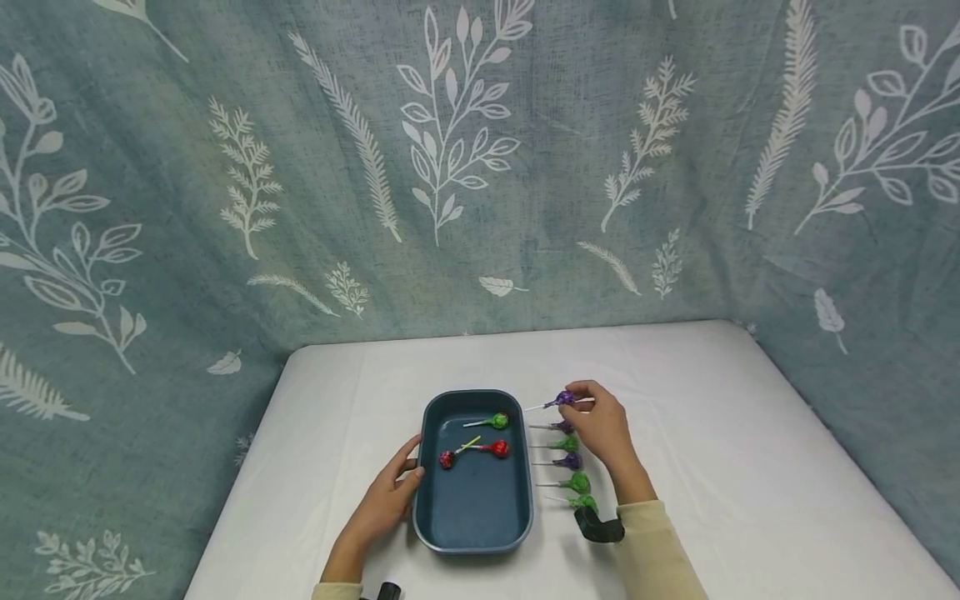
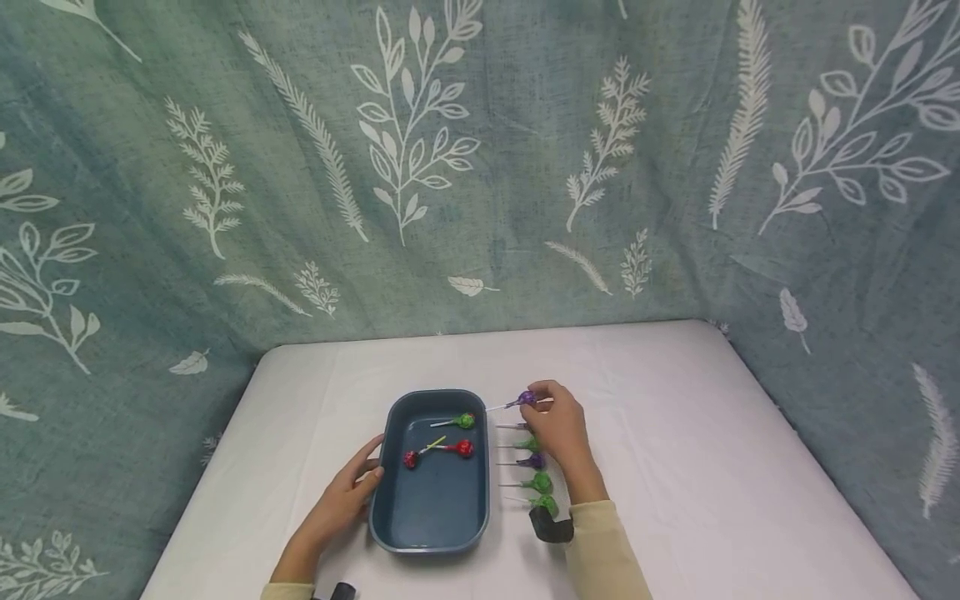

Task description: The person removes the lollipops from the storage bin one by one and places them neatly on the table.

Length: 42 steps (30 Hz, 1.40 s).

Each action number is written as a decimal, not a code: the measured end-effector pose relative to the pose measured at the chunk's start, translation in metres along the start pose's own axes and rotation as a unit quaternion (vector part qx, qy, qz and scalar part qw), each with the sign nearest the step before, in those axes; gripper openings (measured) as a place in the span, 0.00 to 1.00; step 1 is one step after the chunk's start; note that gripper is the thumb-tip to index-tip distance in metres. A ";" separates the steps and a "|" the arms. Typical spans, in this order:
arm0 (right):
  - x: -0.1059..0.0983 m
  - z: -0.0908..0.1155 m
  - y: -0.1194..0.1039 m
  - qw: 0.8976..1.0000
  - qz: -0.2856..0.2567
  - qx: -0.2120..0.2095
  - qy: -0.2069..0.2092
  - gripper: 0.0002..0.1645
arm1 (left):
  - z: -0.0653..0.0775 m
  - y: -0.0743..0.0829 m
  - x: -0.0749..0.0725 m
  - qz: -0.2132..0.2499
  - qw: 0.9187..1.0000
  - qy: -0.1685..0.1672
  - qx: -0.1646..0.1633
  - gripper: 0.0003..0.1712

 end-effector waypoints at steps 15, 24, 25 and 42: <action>-0.041 0.013 0.081 0.992 0.053 0.103 0.049 0.22 | 0.001 0.001 0.002 0.015 1.000 0.009 -0.003 0.33; -0.041 0.017 0.109 0.986 0.091 0.138 0.028 0.23 | 0.001 0.000 0.003 0.013 1.000 0.010 -0.005 0.33; -0.040 0.017 0.111 0.985 0.095 0.140 0.028 0.23 | 0.001 0.001 0.003 0.013 1.000 0.011 -0.005 0.33; -0.034 0.018 0.110 0.985 0.114 0.132 0.016 0.25 | 0.001 -0.001 0.003 0.011 1.000 0.012 -0.006 0.33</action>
Point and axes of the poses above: each hand's wrist, its own z-axis away from the middle knuckle, its own x-axis out of the palm, y = z × x, the point moved 7 cm from there along -z, towards the middle knuckle, and after that the axes turned 7 degrees about -x, right-handed, at the moved point
